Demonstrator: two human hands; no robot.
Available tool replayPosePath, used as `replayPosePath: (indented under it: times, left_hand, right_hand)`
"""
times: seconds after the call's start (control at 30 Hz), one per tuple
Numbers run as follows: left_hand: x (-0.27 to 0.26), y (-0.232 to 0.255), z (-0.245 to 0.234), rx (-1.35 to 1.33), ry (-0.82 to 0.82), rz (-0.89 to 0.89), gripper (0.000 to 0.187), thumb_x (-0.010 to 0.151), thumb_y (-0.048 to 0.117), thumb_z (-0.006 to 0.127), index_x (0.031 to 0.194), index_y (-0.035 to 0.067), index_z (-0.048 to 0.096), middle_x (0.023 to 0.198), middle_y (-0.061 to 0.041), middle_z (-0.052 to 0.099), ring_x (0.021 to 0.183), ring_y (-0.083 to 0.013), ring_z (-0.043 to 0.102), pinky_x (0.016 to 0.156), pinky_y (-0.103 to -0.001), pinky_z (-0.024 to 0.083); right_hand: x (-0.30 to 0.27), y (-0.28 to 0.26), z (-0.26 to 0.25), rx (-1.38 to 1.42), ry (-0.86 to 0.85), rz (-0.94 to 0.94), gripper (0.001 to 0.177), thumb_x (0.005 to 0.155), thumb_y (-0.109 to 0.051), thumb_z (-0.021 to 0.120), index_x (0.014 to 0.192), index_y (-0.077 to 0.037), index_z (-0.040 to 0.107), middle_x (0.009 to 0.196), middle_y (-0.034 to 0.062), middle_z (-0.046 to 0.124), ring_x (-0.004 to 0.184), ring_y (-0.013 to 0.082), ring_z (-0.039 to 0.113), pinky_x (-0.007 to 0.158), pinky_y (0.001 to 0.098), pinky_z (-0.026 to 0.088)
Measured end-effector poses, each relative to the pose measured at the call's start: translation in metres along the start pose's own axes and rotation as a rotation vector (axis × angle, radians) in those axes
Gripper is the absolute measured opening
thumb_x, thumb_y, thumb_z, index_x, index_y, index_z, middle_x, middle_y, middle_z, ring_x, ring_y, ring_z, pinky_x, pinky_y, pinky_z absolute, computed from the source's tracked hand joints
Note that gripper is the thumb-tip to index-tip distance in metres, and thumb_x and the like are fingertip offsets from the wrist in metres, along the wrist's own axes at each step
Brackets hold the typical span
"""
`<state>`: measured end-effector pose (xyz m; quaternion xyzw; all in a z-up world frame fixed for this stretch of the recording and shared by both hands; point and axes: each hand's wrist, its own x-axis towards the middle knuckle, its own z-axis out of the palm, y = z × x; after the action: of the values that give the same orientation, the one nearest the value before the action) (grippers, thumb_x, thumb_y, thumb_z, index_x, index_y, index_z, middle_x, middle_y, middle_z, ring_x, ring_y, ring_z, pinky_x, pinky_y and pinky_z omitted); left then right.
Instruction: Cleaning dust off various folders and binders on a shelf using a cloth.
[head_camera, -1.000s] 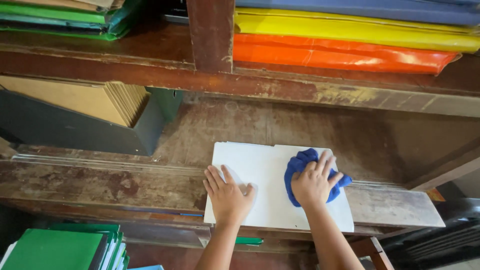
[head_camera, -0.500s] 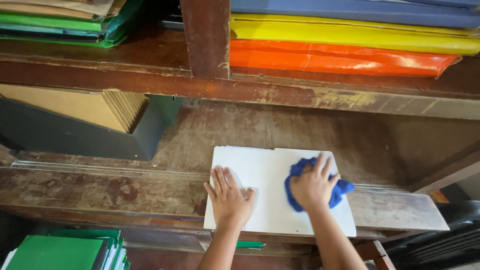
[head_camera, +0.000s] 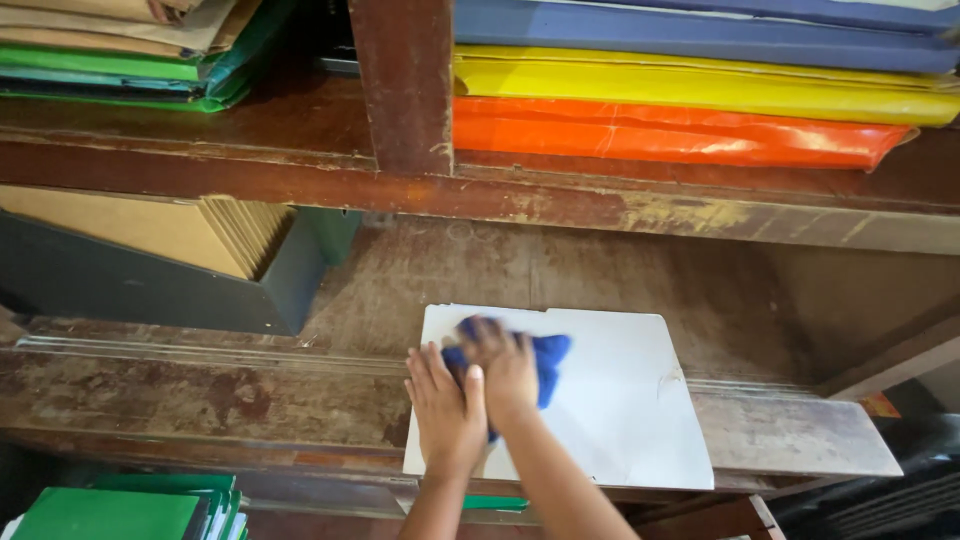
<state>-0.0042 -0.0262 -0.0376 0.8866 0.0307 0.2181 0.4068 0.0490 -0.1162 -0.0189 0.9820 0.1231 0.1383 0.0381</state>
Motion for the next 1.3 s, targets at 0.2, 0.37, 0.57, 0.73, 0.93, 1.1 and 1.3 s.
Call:
replayPosePath:
  times: [0.2,0.37,0.57,0.73,0.93,1.1,1.3]
  left_hand:
    - [0.003,-0.018,-0.007,-0.447,-0.039,-0.215,0.074,0.102,0.051,0.033,0.159,0.003,0.028,0.170,-0.021,0.017,0.158,-0.0348,0.016,0.123,-0.044,0.016]
    - [0.005,-0.037,-0.026,-1.003,-0.068,-0.291,0.068,0.102,0.042,0.035,0.155,0.000,0.036,0.169,-0.016,0.030,0.156,-0.0257,0.027,0.124,-0.039,0.020]
    - [0.006,-0.032,-0.040,-1.415,-0.066,-0.338,0.069,0.104,0.042,0.034,0.152,-0.007,0.040,0.166,-0.020,0.037,0.156,-0.0254,0.030,0.126,-0.036,0.020]
    - [0.004,-0.042,-0.033,-1.479,-0.062,-0.289,0.064,0.104,0.037,0.033,0.152,-0.006,0.041,0.165,-0.019,0.040,0.156,-0.0251,0.032,0.126,-0.037,0.020]
    - [0.004,-0.030,-0.048,-1.558,-0.094,-0.377,0.060,0.100,0.031,0.039,0.150,-0.001,0.046,0.162,-0.016,0.045,0.150,-0.0246,0.039,0.121,-0.038,0.025]
    - [0.005,-0.046,-0.036,-1.575,-0.095,-0.269,0.051,0.103,0.032,0.043,0.138,-0.001,0.059,0.166,-0.017,0.040,0.157,-0.0235,0.027,0.124,-0.040,0.014]
    - [0.009,-0.066,-0.036,-1.820,-0.135,-0.331,0.050,0.105,0.029,0.041,0.134,-0.007,0.059,0.150,-0.020,0.055,0.145,-0.0265,0.044,0.125,-0.040,0.025]
  right_hand:
    - [-0.043,0.033,-0.086,0.421,-0.022,0.261,0.051,0.081,-0.028,0.056,0.130,-0.019,0.066,0.142,-0.0005,0.061,0.117,0.0292,0.062,0.101,0.0438,0.045]
    - [-0.064,0.144,-0.048,0.143,0.011,0.600,0.050,0.094,-0.042,0.050,0.136,-0.018,0.062,0.146,0.0046,0.059,0.119,0.0330,0.060,0.100,0.0530,0.046]
    - [-0.031,0.147,-0.043,0.036,-0.199,0.744,0.057,0.100,-0.048,0.036,0.148,-0.023,0.052,0.153,-0.0003,0.053,0.133,0.0253,0.053,0.107,0.0512,0.040]
    - [-0.014,0.046,-0.064,0.075,-0.109,0.457,0.060,0.095,-0.041,0.050,0.148,-0.013,0.051,0.149,0.0080,0.056,0.116,0.0305,0.065,0.100,0.0450,0.051]
    - [-0.040,-0.039,-0.048,0.215,0.106,0.027,0.059,0.091,-0.040,0.058,0.144,-0.013,0.054,0.158,0.0069,0.045,0.146,0.0320,0.037,0.115,0.0572,0.029]
    - [-0.022,-0.001,-0.047,0.248,0.173,0.170,0.041,0.088,-0.042,0.064,0.122,-0.020,0.071,0.142,-0.0041,0.062,0.129,0.0223,0.054,0.107,0.0449,0.040]
    - [0.023,0.004,-0.016,0.111,-0.003,0.284,0.055,0.095,-0.047,0.051,0.144,-0.024,0.056,0.155,-0.0060,0.049,0.143,0.0260,0.042,0.111,0.0528,0.035]
